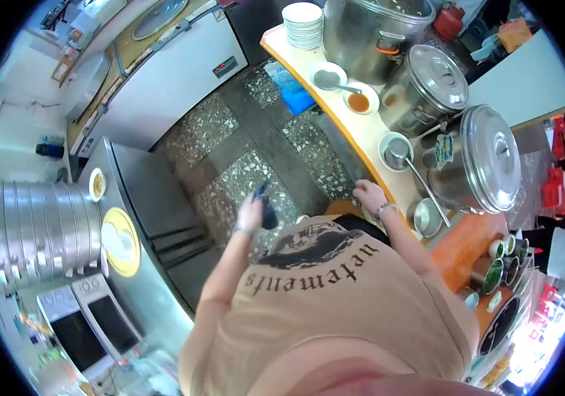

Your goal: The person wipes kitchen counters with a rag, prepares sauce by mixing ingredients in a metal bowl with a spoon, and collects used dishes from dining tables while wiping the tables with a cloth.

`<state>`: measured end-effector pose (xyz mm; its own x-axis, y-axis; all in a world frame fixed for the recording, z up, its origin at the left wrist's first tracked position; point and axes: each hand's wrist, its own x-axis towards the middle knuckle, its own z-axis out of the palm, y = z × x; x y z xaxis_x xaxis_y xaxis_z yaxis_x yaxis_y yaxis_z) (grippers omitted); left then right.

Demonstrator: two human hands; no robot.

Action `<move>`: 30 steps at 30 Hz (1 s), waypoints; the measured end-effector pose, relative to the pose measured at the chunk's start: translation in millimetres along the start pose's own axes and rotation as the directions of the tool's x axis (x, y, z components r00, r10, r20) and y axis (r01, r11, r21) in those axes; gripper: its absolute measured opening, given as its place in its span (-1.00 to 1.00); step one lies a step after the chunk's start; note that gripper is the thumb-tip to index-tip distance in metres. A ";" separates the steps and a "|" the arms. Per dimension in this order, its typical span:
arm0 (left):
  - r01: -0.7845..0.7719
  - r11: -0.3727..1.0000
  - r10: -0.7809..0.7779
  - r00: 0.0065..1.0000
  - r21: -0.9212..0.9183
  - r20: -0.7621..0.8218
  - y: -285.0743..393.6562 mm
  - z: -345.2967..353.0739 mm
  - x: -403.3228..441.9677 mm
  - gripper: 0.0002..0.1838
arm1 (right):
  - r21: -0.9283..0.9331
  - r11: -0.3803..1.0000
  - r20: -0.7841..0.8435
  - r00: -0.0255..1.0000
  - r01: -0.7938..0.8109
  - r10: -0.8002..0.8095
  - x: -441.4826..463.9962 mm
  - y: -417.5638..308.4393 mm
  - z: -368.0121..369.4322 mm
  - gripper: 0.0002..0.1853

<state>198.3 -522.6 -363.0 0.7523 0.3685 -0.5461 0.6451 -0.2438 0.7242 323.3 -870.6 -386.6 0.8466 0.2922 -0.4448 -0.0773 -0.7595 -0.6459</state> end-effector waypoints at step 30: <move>-0.515 0.857 0.287 0.486 0.006 0.826 305.4 -126.7 474.1 -0.56 | 0.823 0.555 -0.393 0.583 -0.122 0.711 272.9 -256.5 24.7 -0.59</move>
<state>735.1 -308.7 -347.4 0.6609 -0.6315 -0.4055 0.1664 -0.4036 0.8997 561.1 -581.7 -357.6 0.6456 -0.5979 -0.4751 -0.5797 0.0214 -0.8145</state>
